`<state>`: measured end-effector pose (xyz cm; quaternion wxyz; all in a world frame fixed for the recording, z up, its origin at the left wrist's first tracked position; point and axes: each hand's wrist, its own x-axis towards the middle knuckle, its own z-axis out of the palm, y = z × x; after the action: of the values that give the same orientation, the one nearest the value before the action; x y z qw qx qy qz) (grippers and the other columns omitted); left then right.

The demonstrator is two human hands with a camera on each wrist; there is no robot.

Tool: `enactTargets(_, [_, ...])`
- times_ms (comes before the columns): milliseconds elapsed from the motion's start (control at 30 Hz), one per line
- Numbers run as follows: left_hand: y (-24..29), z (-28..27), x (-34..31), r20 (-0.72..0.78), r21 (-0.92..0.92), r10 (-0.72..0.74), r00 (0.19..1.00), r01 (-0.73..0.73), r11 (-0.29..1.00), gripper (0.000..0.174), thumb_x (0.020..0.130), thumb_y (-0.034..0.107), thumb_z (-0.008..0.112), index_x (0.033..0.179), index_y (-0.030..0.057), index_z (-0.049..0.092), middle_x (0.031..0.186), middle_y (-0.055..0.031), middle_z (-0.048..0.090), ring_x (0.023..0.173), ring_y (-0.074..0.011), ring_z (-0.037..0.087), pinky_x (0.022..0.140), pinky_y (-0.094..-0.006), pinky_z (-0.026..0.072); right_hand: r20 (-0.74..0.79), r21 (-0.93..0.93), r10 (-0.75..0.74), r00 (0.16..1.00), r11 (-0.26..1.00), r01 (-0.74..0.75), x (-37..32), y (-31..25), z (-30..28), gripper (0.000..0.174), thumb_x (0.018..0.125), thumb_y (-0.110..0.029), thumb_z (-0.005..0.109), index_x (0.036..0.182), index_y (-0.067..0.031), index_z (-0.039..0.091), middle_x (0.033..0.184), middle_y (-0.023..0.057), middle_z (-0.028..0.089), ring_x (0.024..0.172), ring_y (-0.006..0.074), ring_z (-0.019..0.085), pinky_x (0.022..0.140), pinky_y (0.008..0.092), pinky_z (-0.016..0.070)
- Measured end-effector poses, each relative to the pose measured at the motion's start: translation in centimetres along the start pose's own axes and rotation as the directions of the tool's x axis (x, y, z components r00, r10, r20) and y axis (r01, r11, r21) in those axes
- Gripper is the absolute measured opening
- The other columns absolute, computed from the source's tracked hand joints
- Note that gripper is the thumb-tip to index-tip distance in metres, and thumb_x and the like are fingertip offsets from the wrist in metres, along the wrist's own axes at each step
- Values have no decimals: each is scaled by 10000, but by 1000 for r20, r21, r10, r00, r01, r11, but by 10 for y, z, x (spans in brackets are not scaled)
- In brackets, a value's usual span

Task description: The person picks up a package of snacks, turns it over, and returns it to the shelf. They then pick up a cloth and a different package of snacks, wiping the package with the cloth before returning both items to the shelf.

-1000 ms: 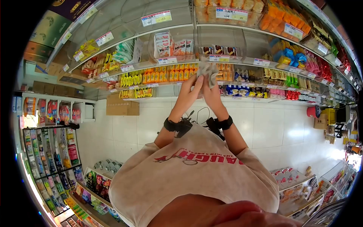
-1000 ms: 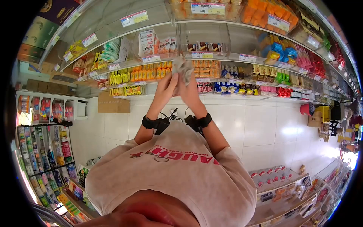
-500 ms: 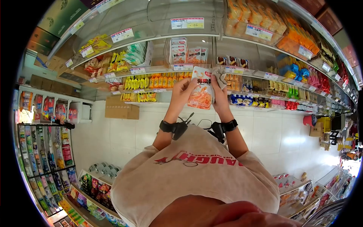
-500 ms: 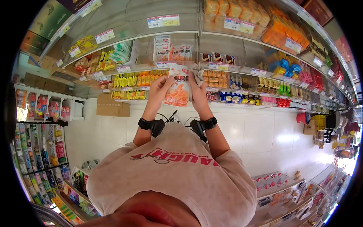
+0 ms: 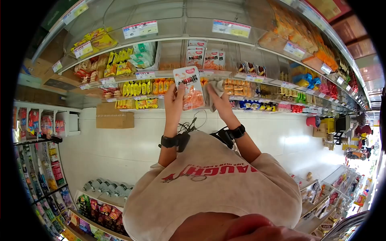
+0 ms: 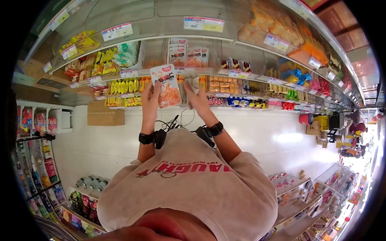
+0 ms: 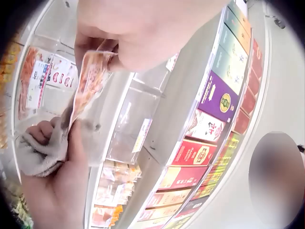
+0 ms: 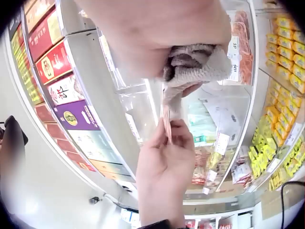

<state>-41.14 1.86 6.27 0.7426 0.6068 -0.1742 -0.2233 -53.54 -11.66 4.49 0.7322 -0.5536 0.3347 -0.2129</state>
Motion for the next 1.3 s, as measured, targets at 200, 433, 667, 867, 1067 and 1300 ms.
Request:
enactTargets(200, [-23, -37, 14, 478, 260, -157, 864, 31, 965, 229, 986, 196, 635, 1031, -28, 656, 793, -3, 587, 699, -61, 519, 635, -263, 440, 4, 177, 107, 994, 978, -106, 23, 16, 17, 324, 945, -148, 712, 1238, -61, 605, 1179, 26, 653, 1037, 134, 631, 850, 295, 506])
enactTargets(433, [-23, -35, 27, 594, 190, -177, 785, 76, 979, 239, 1008, 190, 618, 961, -45, 619, 793, 28, 547, 714, -38, 447, 609, -249, 380, -101, 293, 114, 988, 953, -80, 15, 7, 13, 301, 940, -143, 699, 1206, -39, 607, 1102, 29, 668, 1004, 152, 651, 839, 312, 516])
enactTargets(667, [-59, -7, 49, 441, 191, -141, 886, 61, 980, 269, 1010, 193, 576, 895, -50, 602, 659, -22, 537, 631, -70, 467, 539, -283, 378, 130, -688, -539, 832, 555, 467, 20, -5, 19, 396, 959, -146, 647, 1315, 7, 567, 1351, 204, 576, 1205, 353, 592, 998, 389, 468])
enactTargets(867, [-54, 25, 70, 368, 116, -312, 876, 290, 950, 267, 1048, 256, 533, 1089, 33, 674, 885, 24, 669, 771, -63, 634, 663, -232, 530, 271, -617, -441, 855, 602, 506, 31, -3, -6, 529, 971, -169, 618, 1455, -23, 460, 1540, 207, 409, 1356, 424, 449, 1076, 424, 422])
enactTargets(1067, [-59, 60, 111, 316, -101, -269, 910, 315, 944, 274, 1043, 251, 548, 1124, 15, 661, 920, -13, 684, 812, -103, 677, 670, -247, 558, 297, -639, -523, 799, 513, 573, 38, -26, -29, 720, 871, -61, 619, 1536, -65, 344, 1578, 213, 336, 1379, 433, 407, 1075, 431, 426])
enactTargets(1300, [-68, 91, 150, 349, 10, -238, 907, 250, 968, 224, 1015, 131, 563, 1158, -36, 605, 972, -77, 678, 755, -138, 645, 636, -274, 534, 273, -510, -600, 752, 573, 642, 70, -21, -67, 615, 857, -43, 607, 1449, -26, 443, 1476, 279, 434, 1308, 469, 461, 1049, 459, 442])
